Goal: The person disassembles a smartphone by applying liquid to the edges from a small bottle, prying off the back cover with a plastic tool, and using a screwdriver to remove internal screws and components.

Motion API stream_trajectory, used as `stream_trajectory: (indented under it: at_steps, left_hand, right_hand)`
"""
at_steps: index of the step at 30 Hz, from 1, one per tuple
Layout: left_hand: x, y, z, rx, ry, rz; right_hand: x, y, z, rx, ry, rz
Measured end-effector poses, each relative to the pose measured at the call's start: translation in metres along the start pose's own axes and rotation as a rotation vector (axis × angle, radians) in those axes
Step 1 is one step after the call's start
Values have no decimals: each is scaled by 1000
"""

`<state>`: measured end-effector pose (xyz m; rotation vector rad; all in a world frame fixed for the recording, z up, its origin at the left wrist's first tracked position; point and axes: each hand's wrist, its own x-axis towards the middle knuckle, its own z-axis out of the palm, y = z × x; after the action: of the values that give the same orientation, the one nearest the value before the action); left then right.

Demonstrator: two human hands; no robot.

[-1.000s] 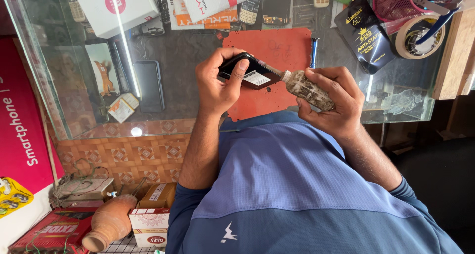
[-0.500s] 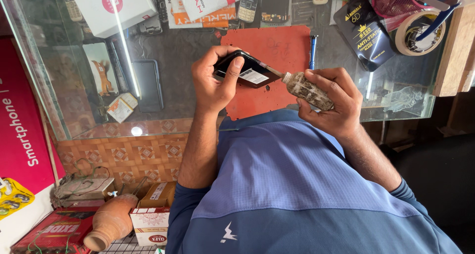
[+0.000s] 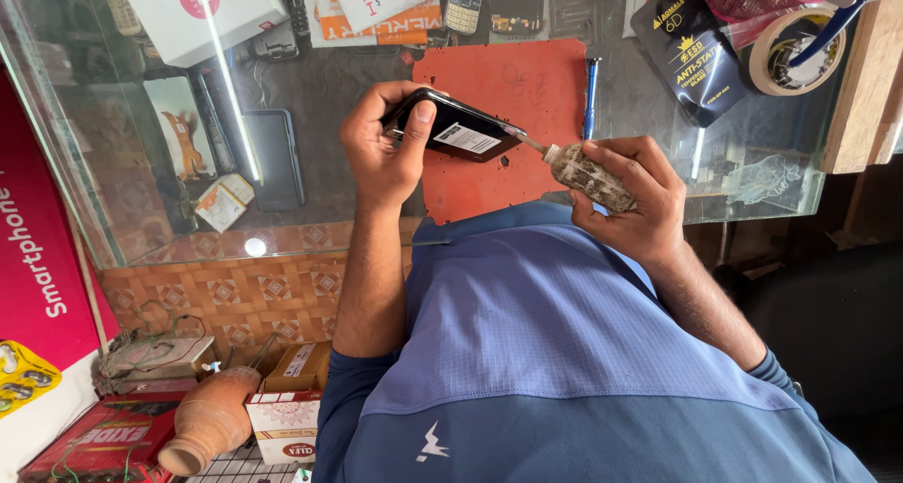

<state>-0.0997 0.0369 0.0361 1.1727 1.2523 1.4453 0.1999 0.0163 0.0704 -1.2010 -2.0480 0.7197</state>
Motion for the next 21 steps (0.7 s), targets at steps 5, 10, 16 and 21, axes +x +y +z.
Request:
stream_trajectory:
  at_steps: [5,10,16,21]
  left_hand:
    - [-3,-11,-7,-22,39,-18]
    - [-3,-19,-15,-86,65,-49]
    - [-4,-24,-30,81,72,-117]
    - [-17,-38,-30,-18,255,-215]
  right_hand:
    - [-9,5,-1,-1,-7,45]
    - [-17,7,-5,-12,2,97]
    - [-24,11,-11,24,25,161]
    - [-26,16,-10,152,102,250]
